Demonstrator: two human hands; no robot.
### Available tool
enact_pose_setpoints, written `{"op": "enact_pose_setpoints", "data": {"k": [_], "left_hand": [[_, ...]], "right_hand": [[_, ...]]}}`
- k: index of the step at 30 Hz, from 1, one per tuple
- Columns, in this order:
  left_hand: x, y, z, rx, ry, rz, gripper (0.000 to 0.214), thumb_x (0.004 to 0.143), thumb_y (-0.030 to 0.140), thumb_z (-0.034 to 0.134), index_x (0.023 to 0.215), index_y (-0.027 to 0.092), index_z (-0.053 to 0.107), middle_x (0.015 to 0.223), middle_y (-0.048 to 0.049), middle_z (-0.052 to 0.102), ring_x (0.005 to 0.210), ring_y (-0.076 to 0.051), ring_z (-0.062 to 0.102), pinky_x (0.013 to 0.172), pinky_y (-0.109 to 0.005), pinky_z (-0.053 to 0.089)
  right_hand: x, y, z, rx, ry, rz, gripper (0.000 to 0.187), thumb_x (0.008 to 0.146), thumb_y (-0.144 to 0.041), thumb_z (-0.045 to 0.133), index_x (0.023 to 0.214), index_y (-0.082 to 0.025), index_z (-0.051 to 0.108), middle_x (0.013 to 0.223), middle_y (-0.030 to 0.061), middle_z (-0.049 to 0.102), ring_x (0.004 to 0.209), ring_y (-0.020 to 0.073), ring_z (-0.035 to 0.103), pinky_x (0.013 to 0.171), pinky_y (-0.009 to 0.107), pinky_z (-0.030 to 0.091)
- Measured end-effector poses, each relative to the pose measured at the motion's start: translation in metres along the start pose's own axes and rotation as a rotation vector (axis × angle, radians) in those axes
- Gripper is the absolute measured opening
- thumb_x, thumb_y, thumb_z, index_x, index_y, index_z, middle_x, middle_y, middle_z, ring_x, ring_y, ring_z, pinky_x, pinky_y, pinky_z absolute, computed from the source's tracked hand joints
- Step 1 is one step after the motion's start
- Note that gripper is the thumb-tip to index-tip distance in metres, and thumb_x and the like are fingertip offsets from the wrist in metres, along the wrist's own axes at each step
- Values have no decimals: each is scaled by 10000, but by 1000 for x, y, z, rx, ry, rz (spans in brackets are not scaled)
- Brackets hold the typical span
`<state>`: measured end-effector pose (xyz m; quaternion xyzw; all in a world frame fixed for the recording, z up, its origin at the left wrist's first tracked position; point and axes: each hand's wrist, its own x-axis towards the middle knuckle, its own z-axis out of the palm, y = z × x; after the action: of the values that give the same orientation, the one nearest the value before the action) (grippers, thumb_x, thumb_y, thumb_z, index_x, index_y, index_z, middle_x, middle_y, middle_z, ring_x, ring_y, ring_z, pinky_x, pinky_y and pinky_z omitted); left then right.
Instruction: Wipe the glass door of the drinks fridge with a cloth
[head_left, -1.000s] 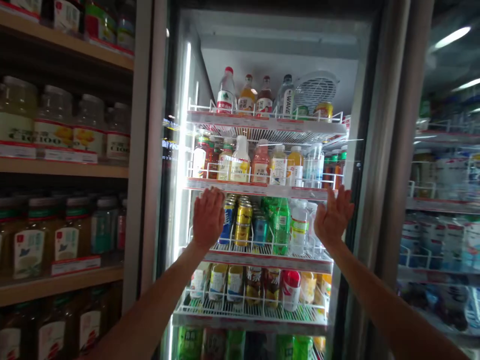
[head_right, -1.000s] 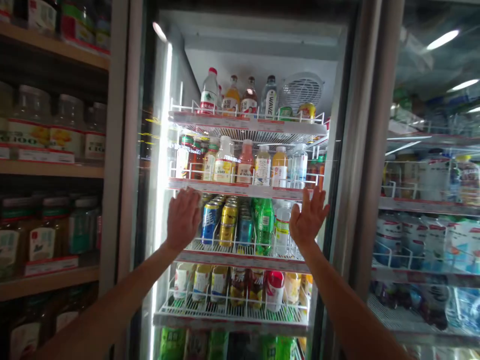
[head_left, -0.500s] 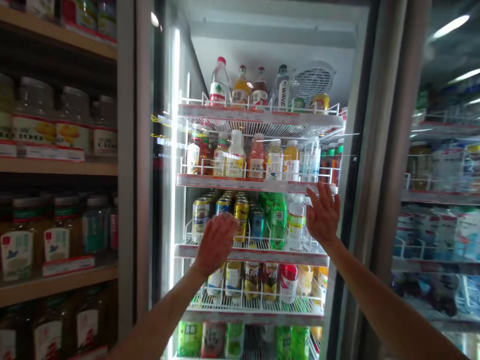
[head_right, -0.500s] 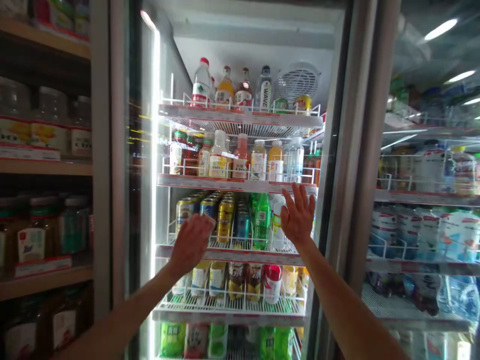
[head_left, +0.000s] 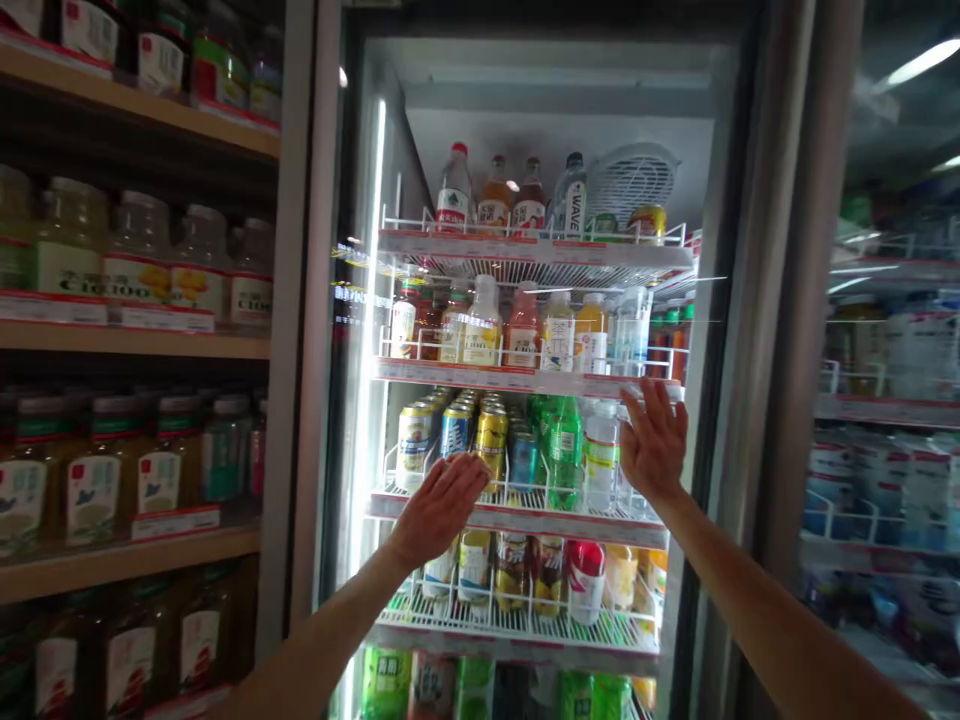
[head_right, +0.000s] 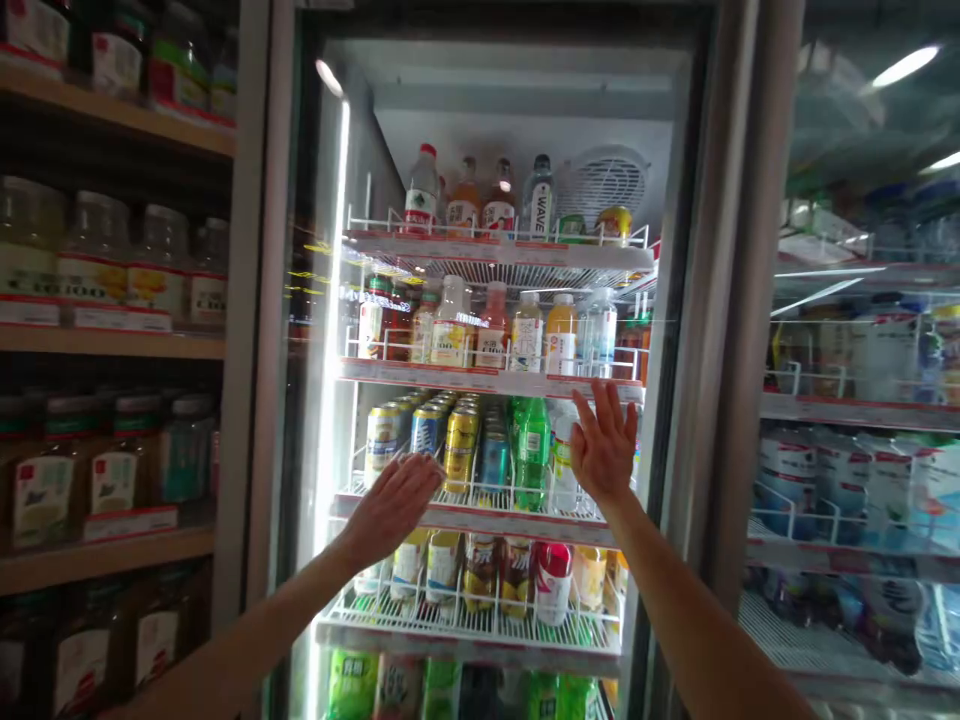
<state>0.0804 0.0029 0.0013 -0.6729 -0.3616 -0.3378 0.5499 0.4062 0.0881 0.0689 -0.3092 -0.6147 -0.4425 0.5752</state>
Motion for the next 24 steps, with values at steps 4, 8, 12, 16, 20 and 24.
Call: {"op": "enact_pose_setpoints", "data": {"k": [4, 8, 12, 16, 20, 24], "left_hand": [[38, -36, 4, 14, 176, -322, 537, 900, 235, 382, 1423, 205, 259, 1411, -101, 414, 1380, -217, 232, 1118, -432, 240], [83, -56, 6, 58, 288, -512, 501, 910, 242, 341, 1397, 132, 306, 1439, -162, 350, 1390, -270, 193, 1101, -490, 240], [102, -6, 13, 13, 81, 103, 462, 888, 187, 378, 1350, 195, 389, 1391, -53, 451, 1387, -207, 213, 1140, -412, 195], [124, -8, 16, -16, 62, 195, 445, 886, 193, 396, 1331, 208, 411, 1371, -28, 476, 1383, -192, 224, 1143, -416, 183], [156, -56, 13, 17, 257, -407, 433, 911, 230, 347, 1332, 144, 406, 1393, -111, 435, 1380, -228, 231, 1112, -464, 237], [172, -33, 18, 5, 193, -249, 438, 900, 230, 365, 1333, 189, 412, 1396, -80, 434, 1367, -234, 257, 1114, -464, 233]], "right_hand": [[0, 1, 0, 10, -3, -15, 572, 887, -234, 404, 1428, -313, 238, 1500, 29, 285, 1391, 219, 238, 1123, 462, 190], [-1, 1, 1, 21, -15, 6, 578, 886, -234, 397, 1431, -321, 225, 1510, 17, 261, 1396, 211, 222, 1131, 463, 175], [-1, 2, 1, 15, -19, -3, 583, 881, -227, 413, 1429, -316, 235, 1506, 26, 270, 1393, 215, 232, 1132, 460, 170], [-1, 3, 1, 22, 5, -26, 572, 879, -219, 417, 1423, -305, 260, 1500, 33, 285, 1388, 219, 244, 1128, 460, 184], [0, 2, 1, 24, 10, -25, 579, 883, -213, 407, 1428, -314, 241, 1503, 23, 276, 1390, 211, 240, 1132, 455, 180], [0, 1, 1, 15, 16, -30, 593, 880, -218, 423, 1432, -314, 229, 1506, 32, 267, 1387, 220, 247, 1129, 459, 183]]}}
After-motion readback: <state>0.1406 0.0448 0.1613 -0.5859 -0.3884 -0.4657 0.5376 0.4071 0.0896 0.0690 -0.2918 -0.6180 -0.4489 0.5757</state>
